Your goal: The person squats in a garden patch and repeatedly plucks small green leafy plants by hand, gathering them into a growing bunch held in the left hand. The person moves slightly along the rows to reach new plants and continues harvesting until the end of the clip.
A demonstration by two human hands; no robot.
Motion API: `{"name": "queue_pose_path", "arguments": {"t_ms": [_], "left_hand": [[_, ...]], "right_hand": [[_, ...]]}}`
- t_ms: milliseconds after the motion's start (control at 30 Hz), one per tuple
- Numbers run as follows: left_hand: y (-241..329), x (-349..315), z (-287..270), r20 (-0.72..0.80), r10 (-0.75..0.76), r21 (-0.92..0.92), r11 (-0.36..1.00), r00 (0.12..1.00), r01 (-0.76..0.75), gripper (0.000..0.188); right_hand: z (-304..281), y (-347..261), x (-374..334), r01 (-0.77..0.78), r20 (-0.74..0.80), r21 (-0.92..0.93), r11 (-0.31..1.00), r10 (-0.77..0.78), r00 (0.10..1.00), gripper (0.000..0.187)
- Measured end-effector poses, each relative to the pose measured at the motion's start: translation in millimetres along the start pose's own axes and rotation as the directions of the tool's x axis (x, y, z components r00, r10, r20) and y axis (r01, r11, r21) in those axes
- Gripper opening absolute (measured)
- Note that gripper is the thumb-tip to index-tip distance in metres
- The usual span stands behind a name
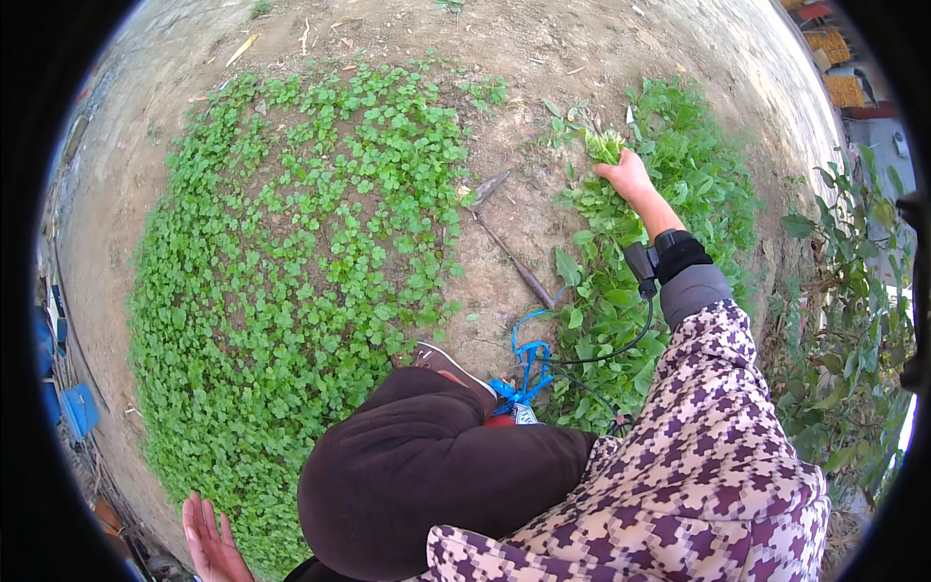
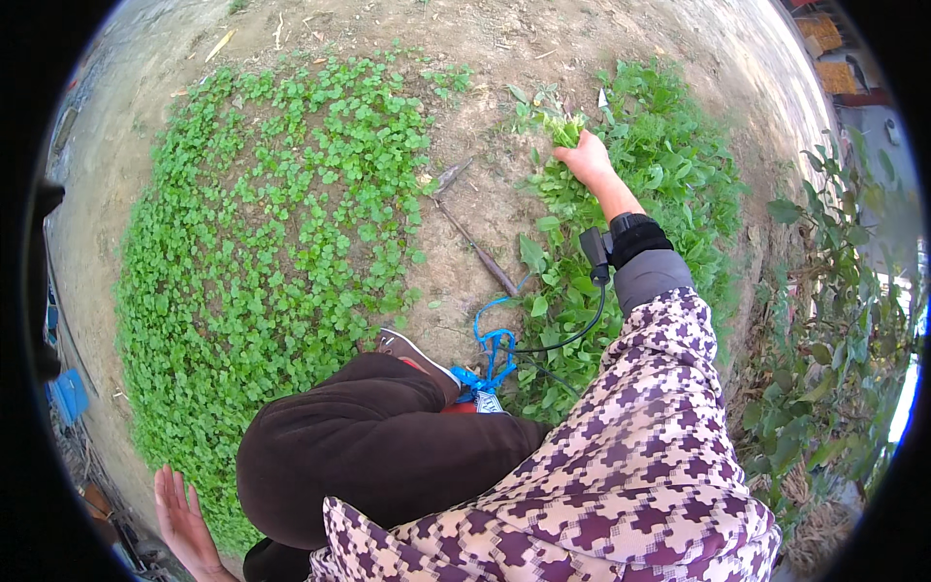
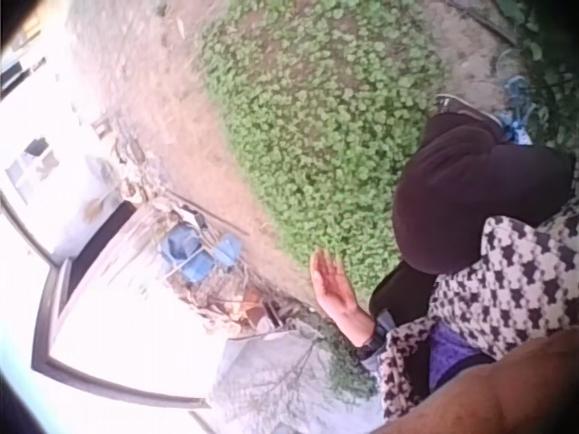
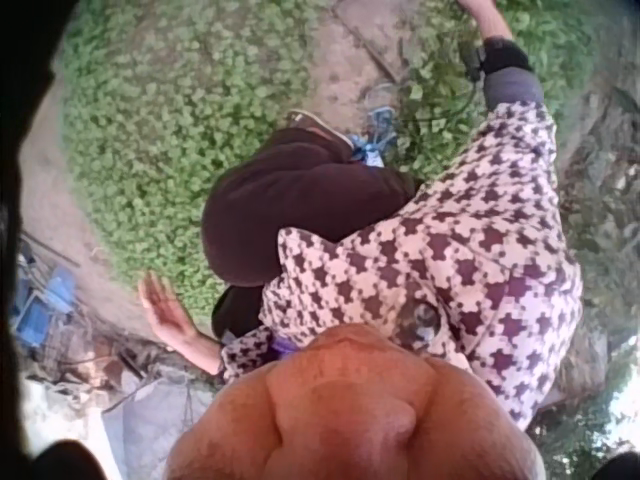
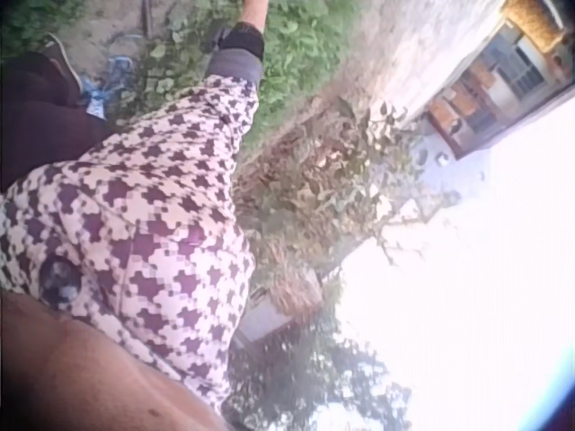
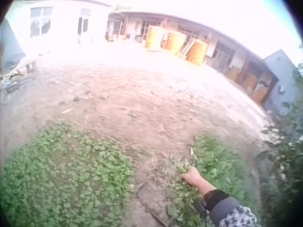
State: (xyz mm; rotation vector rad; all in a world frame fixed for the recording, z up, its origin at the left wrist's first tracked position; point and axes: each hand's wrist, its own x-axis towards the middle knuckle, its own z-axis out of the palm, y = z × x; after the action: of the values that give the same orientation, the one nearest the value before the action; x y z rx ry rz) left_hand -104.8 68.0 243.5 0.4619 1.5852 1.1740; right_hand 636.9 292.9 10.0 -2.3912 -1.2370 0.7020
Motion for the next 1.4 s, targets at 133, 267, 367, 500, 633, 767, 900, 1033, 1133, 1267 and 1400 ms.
{"name": "queue_pose_path", "arguments": {"t_ms": [133, 267, 367, 500, 633, 767, 900, 1033, 1133, 1267, 1400], "left_hand": [[-2.5, -8.1, 8.8, -0.154, -0.042, 0.059, 0.997, 0.987, 0.052, 0.052], [-2.7, -6.8, 11.9, -0.118, -0.045, 0.057, 0.997, 0.992, 0.052, 0.052], [-1.9, -7.5, 8.3, -0.105, -0.053, 0.068, 0.996, 0.993, 0.060, 0.051], [-7.6, -7.6, -1.0, -0.118, -0.071, 0.083, 0.993, 0.991, 0.081, 0.053], [-14.4, 2.3, -9.5, -0.047, -0.058, 0.139, 0.988, 0.997, 0.063, 0.059], [-17.2, 12.4, -10.4, -0.044, -0.077, 0.159, 0.984, 0.996, 0.083, 0.060], [-18.0, 22.8, 2.6, -0.025, -0.088, 0.213, 0.973, 0.996, 0.091, 0.060], [-27.2, 36.7, 27.5, -0.025, -0.119, 0.204, 0.971, 0.993, 0.122, 0.056], [-41.0, 46.5, 44.9, -0.013, -0.143, 0.257, 0.956, 0.990, 0.141, 0.052], [-66.5, 53.8, 52.0, -0.007, -0.193, 0.364, 0.913, 0.981, 0.183, 0.047], [-101.4, 73.5, 37.1, -0.114, -0.277, 0.363, 0.882, 0.954, 0.300, 0.041]], "right_hand": [[-44.2, 20.8, 11.8, -0.109, -0.210, -0.534, 0.839, -0.007, 0.978, 0.058], [-41.2, 23.0, -2.4, -0.103, -0.204, -0.617, 0.780, -0.032, 0.979, 0.064], [-29.2, 31.5, -12.6, 0.003, -0.043, -0.699, 0.715, -0.047, 0.998, 0.063], [-9.6, 56.7, -16.2, -0.055, 0.060, -0.709, 0.703, 0.137, 0.989, 0.059], [14.0, 80.0, -16.7, -0.198, 0.014, -0.579, 0.791, 0.252, 0.968, 0.054], [38.8, 90.3, -17.4, -0.249, -0.054, -0.496, 0.832, 0.256, 0.965, 0.064], [51.9, 97.6, -13.6, -0.322, -0.080, -0.452, 0.832, 0.321, 0.944, 0.074], [65.4, 108.2, -11.8, -0.310, -0.047, -0.398, 0.864, 0.318, 0.947, 0.094], [68.1, 116.6, -13.0, -0.286, -0.004, -0.382, 0.879, 0.308, 0.951, 0.108], [54.7, 116.5, -22.3, -0.205, -0.124, -0.336, 0.919, 0.173, 0.977, 0.110], [34.8, 85.7, -36.1, -0.005, -0.427, -0.324, 0.946, -0.141, 0.893, 0.083]]}}
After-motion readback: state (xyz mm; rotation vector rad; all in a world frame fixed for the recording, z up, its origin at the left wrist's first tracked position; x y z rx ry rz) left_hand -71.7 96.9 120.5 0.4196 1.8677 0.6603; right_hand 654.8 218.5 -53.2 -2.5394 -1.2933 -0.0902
